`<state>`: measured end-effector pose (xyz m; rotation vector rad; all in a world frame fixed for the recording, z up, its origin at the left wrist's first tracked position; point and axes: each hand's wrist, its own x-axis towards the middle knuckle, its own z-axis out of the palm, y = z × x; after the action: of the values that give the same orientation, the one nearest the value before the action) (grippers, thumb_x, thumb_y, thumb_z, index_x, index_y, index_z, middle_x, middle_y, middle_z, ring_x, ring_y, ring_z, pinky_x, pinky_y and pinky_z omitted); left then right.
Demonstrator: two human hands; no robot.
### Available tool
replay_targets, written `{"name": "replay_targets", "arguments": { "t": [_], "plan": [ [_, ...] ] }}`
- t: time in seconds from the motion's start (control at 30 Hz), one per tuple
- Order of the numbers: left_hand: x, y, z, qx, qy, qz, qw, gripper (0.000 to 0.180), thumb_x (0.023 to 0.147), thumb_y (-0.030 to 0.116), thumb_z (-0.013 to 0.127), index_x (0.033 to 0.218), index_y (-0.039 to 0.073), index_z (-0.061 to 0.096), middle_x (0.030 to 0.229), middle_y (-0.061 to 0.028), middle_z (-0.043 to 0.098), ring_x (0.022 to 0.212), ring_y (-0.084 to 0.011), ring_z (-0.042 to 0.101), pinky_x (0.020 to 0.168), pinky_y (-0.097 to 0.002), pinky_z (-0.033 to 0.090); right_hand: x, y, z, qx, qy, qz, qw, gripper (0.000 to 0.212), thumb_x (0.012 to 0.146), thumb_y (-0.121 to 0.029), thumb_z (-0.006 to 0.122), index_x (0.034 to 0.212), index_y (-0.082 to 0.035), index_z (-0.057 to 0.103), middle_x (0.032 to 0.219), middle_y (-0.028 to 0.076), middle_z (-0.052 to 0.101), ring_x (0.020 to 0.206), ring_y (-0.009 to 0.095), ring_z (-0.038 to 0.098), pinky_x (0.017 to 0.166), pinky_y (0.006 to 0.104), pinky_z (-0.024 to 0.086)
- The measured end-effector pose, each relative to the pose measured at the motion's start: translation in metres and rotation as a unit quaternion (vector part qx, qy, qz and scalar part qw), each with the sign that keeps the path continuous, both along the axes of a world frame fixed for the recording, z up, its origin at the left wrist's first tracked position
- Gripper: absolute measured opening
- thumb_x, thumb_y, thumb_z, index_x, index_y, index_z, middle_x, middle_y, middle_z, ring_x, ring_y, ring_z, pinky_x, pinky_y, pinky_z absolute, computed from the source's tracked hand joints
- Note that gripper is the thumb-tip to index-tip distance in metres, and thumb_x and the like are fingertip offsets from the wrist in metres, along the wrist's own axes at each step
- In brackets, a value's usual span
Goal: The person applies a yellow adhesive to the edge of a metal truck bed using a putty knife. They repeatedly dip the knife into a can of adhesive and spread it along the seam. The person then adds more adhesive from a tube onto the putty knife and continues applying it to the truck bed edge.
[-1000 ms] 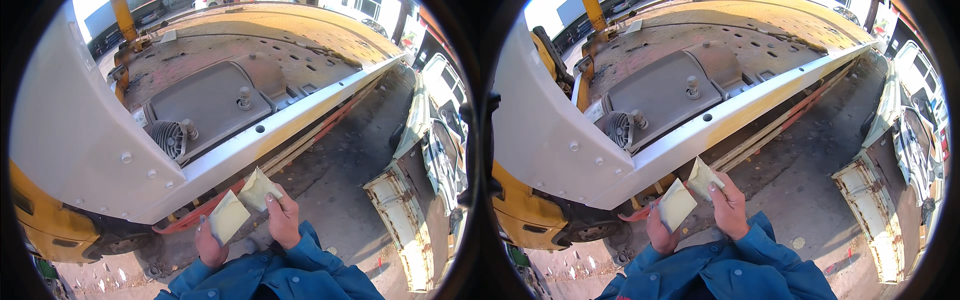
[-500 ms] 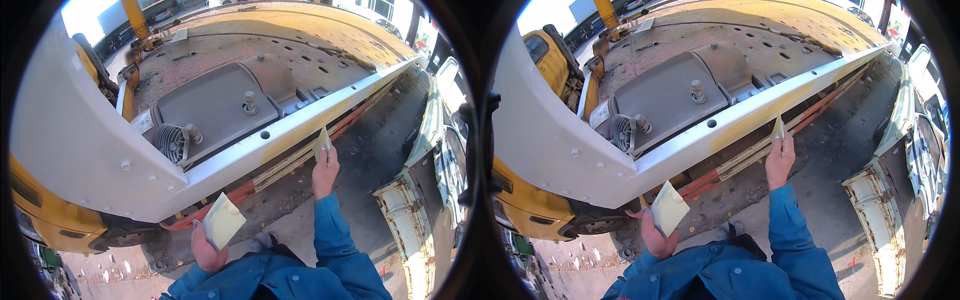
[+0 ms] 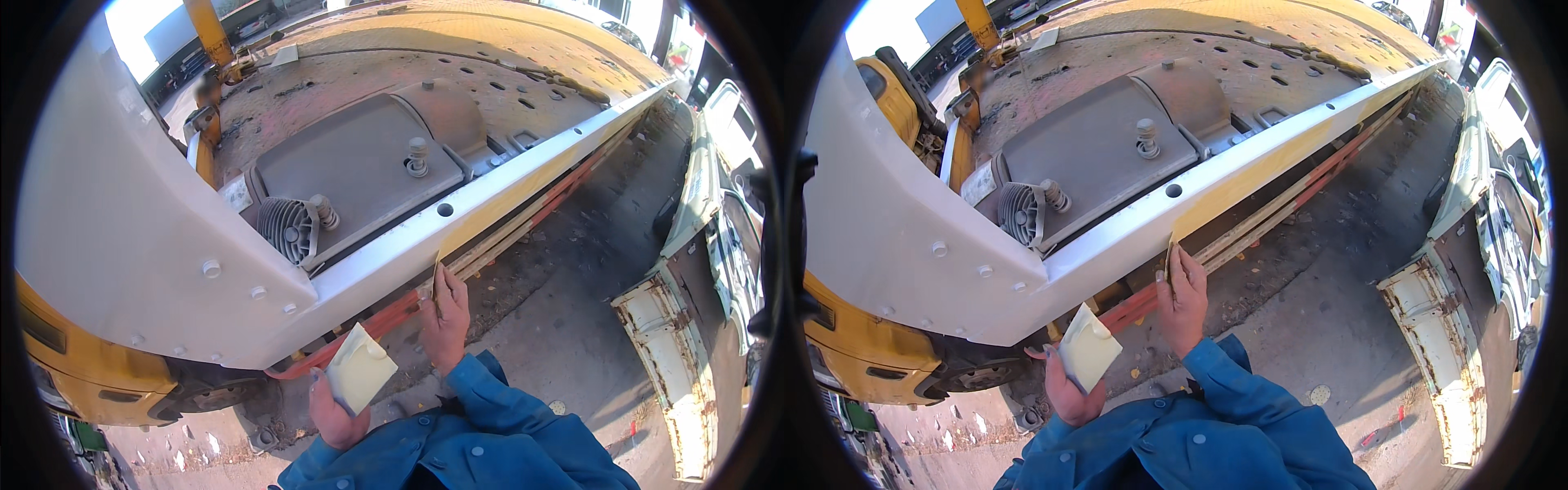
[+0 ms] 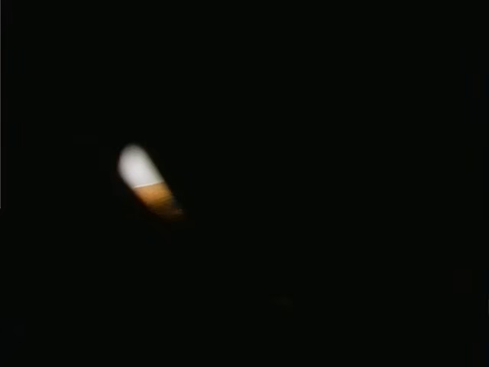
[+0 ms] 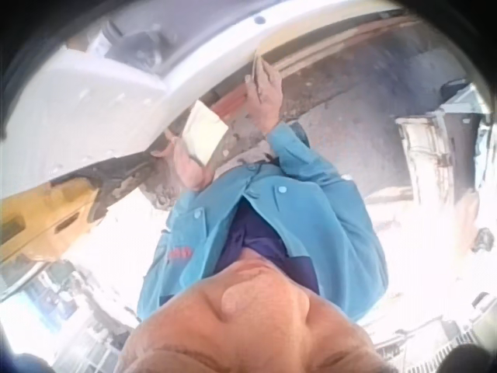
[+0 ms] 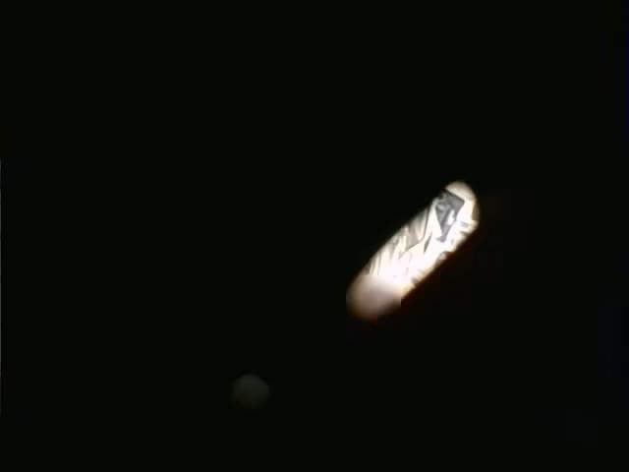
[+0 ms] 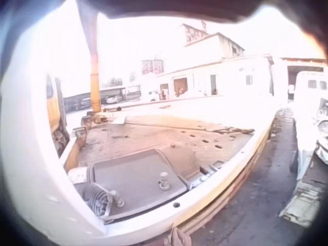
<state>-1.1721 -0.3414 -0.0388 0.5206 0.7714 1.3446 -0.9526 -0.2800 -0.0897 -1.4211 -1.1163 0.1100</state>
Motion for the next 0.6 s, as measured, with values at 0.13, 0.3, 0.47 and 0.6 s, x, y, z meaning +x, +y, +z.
{"name": "replay_targets", "arguments": {
  "t": [0.13,0.3,0.47,0.6],
  "plan": [
    [-0.014,0.008,0.015,0.021,-0.010,-0.056,0.998,0.068,0.125,0.047,0.042,0.160,-0.010,0.054,0.155,-0.0243,0.068,0.139,-0.0387,0.071,0.122,-0.0509,0.054,-0.029,-0.040,0.011,-0.034,0.094,0.147,0.984,0.048,0.112,-0.002,0.068,0.160,0.004,0.064,0.144,0.020,0.074,0.128,0.034,0.072,0.116,0.0396,0.053],
    [-0.026,0.008,0.011,0.004,-0.004,-0.122,0.992,0.061,0.125,0.044,0.043,0.157,-0.007,0.056,0.155,-0.0235,0.069,0.141,-0.0388,0.070,0.124,-0.0523,0.052,-0.041,-0.094,0.073,0.010,0.343,0.222,0.913,0.040,0.115,-0.005,0.064,0.154,0.001,0.069,0.131,0.011,0.077,0.122,0.018,0.071,0.101,0.0316,0.056],
    [-0.020,0.007,0.023,-0.011,-0.026,-0.125,0.992,0.061,0.126,0.043,0.041,0.158,-0.008,0.054,0.154,-0.0233,0.070,0.138,-0.0375,0.072,0.122,-0.0510,0.054,-0.050,-0.125,0.094,-0.078,0.056,0.238,0.967,0.041,0.110,0.000,0.067,0.151,0.001,0.072,0.132,0.019,0.076,0.115,0.030,0.075,0.101,0.0381,0.060],
    [-0.026,0.015,0.021,0.032,-0.002,-0.125,0.992,0.063,0.126,0.044,0.042,0.158,-0.009,0.055,0.152,-0.0225,0.071,0.132,-0.0345,0.075,0.116,-0.0471,0.058,-0.033,-0.136,0.067,-0.079,-0.114,0.152,0.979,0.042,0.104,0.002,0.069,0.146,0.001,0.074,0.132,0.019,0.076,0.115,0.038,0.074,0.101,0.0426,0.061]
  ]
}}
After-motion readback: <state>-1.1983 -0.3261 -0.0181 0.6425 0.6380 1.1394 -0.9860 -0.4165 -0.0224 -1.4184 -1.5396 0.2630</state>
